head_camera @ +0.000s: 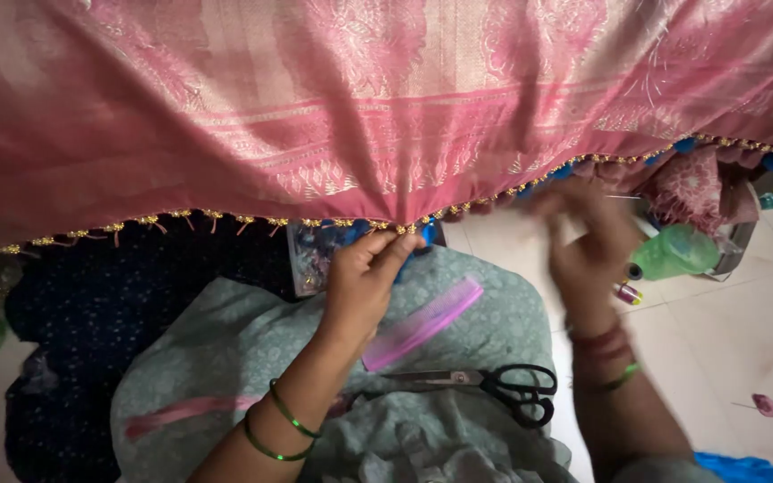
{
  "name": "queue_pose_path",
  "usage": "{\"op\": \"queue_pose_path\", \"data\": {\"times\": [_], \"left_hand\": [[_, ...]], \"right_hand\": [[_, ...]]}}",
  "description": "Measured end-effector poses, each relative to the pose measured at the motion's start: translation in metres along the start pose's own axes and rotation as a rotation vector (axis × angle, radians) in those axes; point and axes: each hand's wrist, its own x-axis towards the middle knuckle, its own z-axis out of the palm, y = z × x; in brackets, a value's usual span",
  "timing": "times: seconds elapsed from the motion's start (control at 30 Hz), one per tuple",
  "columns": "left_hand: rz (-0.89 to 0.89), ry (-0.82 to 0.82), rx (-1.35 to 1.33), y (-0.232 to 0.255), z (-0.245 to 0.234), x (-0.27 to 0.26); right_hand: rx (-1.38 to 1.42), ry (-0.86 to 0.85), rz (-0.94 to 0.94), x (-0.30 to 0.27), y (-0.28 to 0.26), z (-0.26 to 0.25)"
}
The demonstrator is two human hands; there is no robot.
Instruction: Attaching blue decorative tassels to the border of a pink sari.
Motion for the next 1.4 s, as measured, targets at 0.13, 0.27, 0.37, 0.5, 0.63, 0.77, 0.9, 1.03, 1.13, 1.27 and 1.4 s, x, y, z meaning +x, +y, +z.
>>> {"op": "queue_pose_path", "data": {"times": [0.13, 0.27, 0.37, 0.5, 0.63, 0.77, 0.9, 1.03, 1.13, 1.27, 1.4], "left_hand": [[0.012, 0.017, 0.103, 0.008, 0.000, 0.000], [0.011, 0.016, 0.107, 0.012, 0.001, -0.001], [0.034, 0.016, 0.094, 0.014, -0.002, 0.000], [0.030, 0.018, 0.216, 0.021, -0.006, 0.000], [-0.213, -0.031, 0.113, 0.030, 0.002, 0.000], [-0.209, -0.083, -0.060, 0.020, -0.002, 0.002], [-0.266, -0.152, -0.342, 0.000, -0.014, 0.004], [-0.325, -0.165, -0.502, 0.009, -0.016, 0.007], [-0.350, -0.158, -0.526, 0.007, -0.016, 0.008], [-0.355, -0.159, -0.519, 0.009, -0.013, 0.006], [-0.346, -0.184, -0.437, 0.013, -0.010, 0.000]], "right_hand": [[0.033, 0.341, 0.138, 0.072, -0.002, -0.058], [-0.256, 0.255, -0.041, 0.111, 0.030, -0.085], [-0.488, 0.098, -0.237, 0.115, 0.030, -0.086], [-0.127, 0.142, -0.034, 0.078, 0.005, -0.062], [-0.255, -0.051, -0.051, 0.021, -0.058, 0.003], [-0.150, -0.268, 0.093, -0.026, -0.081, 0.051], [0.153, -0.440, 0.443, -0.045, -0.059, 0.034], [0.894, -0.192, 0.499, -0.028, -0.052, -0.007], [1.287, -0.100, 0.461, -0.034, -0.036, -0.039], [1.511, 0.000, 0.404, -0.043, -0.022, -0.047], [1.062, -0.122, 0.350, -0.038, -0.036, -0.018]]}}
